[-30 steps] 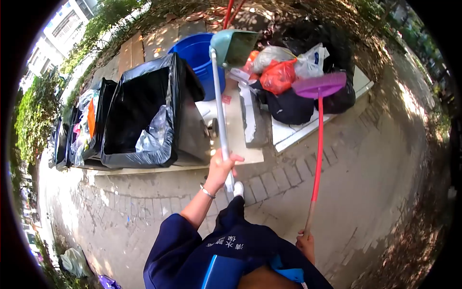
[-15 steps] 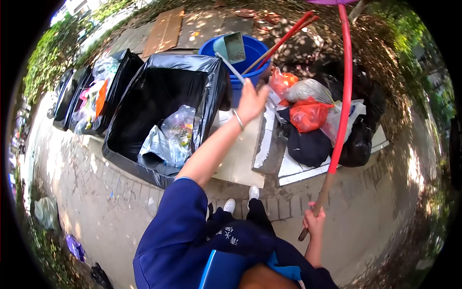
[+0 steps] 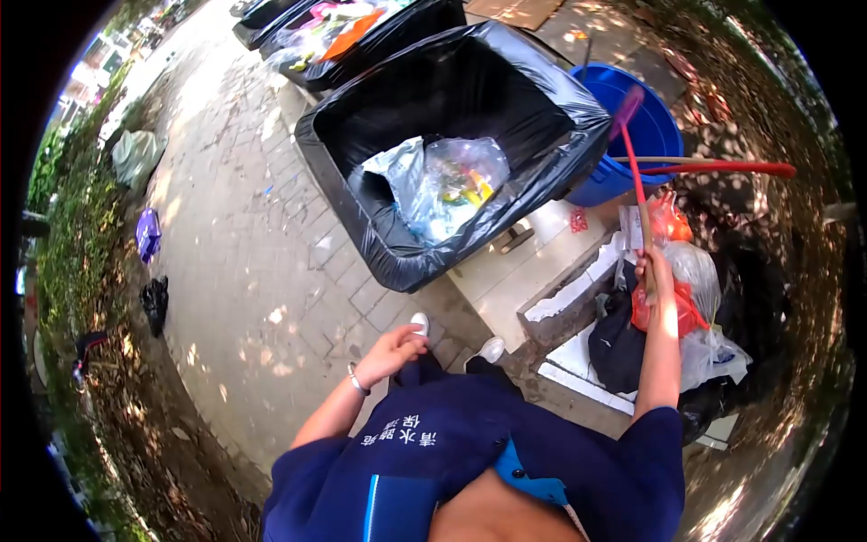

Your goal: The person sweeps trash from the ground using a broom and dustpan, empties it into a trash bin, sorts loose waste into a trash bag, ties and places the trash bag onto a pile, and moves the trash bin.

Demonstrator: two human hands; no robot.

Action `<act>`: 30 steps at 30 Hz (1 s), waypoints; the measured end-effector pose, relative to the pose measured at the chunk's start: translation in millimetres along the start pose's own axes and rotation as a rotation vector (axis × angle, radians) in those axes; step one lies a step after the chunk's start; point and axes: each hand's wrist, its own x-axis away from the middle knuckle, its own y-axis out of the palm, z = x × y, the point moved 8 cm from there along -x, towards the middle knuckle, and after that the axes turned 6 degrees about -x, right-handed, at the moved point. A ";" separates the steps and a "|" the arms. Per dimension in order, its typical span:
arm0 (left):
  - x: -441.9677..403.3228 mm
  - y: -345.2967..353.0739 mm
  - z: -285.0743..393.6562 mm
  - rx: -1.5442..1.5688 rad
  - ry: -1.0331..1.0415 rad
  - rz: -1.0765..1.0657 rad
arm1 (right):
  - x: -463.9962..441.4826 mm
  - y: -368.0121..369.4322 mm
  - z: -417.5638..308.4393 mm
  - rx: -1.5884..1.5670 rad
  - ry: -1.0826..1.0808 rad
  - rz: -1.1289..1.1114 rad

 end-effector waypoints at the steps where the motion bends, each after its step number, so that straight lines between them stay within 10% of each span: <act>1: 11.0 -24.3 -18.8 0.059 -0.027 0.137 | -15.8 6.7 -2.0 -0.046 0.055 -0.075; 3: 37.6 -67.9 -72.4 0.233 -0.113 0.392 | -30.9 21.6 -36.3 -0.137 -0.145 0.029; 7: 98.2 -119.8 -187.4 0.507 -0.397 0.649 | -42.4 42.5 -133.5 1.108 -1.054 0.443; 16: 148.2 -307.6 -262.5 0.410 -0.583 0.712 | 67.7 381.2 -67.8 1.283 -1.350 -0.004; 25: 84.0 -450.5 -143.6 0.160 -0.261 0.671 | -41.9 488.9 164.1 1.748 -0.535 -0.478; 30: 101.0 -454.4 -143.1 0.034 -0.338 0.617 | -80.4 513.2 239.4 1.740 -0.640 -0.473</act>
